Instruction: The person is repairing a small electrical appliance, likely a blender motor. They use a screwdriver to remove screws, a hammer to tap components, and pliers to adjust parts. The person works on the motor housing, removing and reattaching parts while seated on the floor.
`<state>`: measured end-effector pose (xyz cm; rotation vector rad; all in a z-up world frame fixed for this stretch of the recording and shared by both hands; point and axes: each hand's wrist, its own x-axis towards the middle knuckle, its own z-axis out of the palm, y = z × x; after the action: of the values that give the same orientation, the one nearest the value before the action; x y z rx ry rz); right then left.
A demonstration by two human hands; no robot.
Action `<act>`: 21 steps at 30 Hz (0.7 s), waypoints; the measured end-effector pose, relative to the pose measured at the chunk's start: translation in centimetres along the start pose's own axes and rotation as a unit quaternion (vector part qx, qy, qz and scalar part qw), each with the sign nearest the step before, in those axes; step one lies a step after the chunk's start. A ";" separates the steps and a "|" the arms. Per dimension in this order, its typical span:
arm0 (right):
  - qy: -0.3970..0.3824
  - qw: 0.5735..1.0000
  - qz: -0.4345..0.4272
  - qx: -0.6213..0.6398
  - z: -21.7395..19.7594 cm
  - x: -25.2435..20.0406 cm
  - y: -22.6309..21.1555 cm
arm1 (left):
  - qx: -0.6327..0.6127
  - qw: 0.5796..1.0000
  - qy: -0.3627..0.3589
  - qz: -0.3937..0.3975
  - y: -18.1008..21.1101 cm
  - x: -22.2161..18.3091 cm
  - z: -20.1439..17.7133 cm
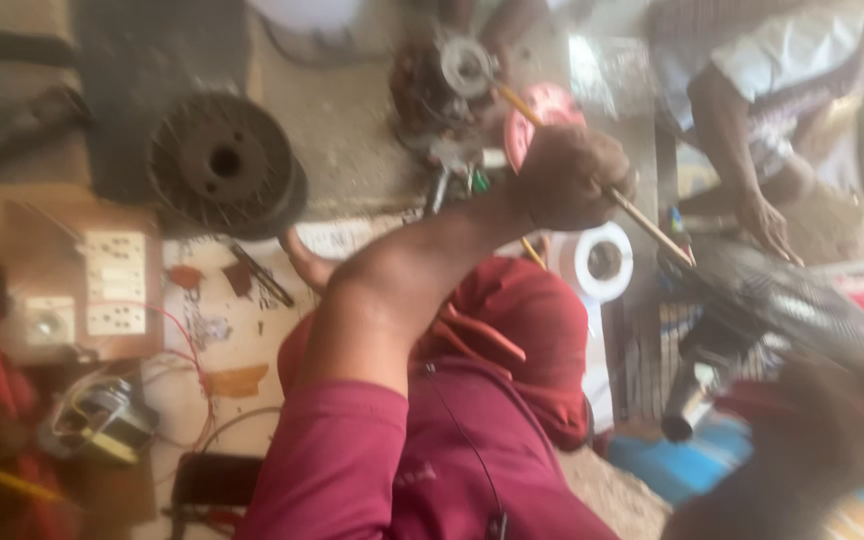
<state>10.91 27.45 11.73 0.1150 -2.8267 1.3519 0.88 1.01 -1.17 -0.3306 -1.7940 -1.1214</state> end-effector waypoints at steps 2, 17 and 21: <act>-0.007 1.000 -0.006 -0.005 0.8 0.0 -0.4 | 0.006 1.000 0.008 -0.003 -0.8 0.3 -0.1; -0.083 0.988 -0.023 -0.127 3.0 0.7 0.7 | 0.043 0.998 -0.008 0.038 -1.1 0.0 -0.4; 0.027 0.991 0.019 0.131 0.7 0.7 0.1 | 0.034 0.999 0.007 0.020 -0.9 -0.3 -1.4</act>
<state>10.24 26.91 11.22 0.0259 -2.6063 1.7020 1.22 -0.53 -1.72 -0.3171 -1.8013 -1.0308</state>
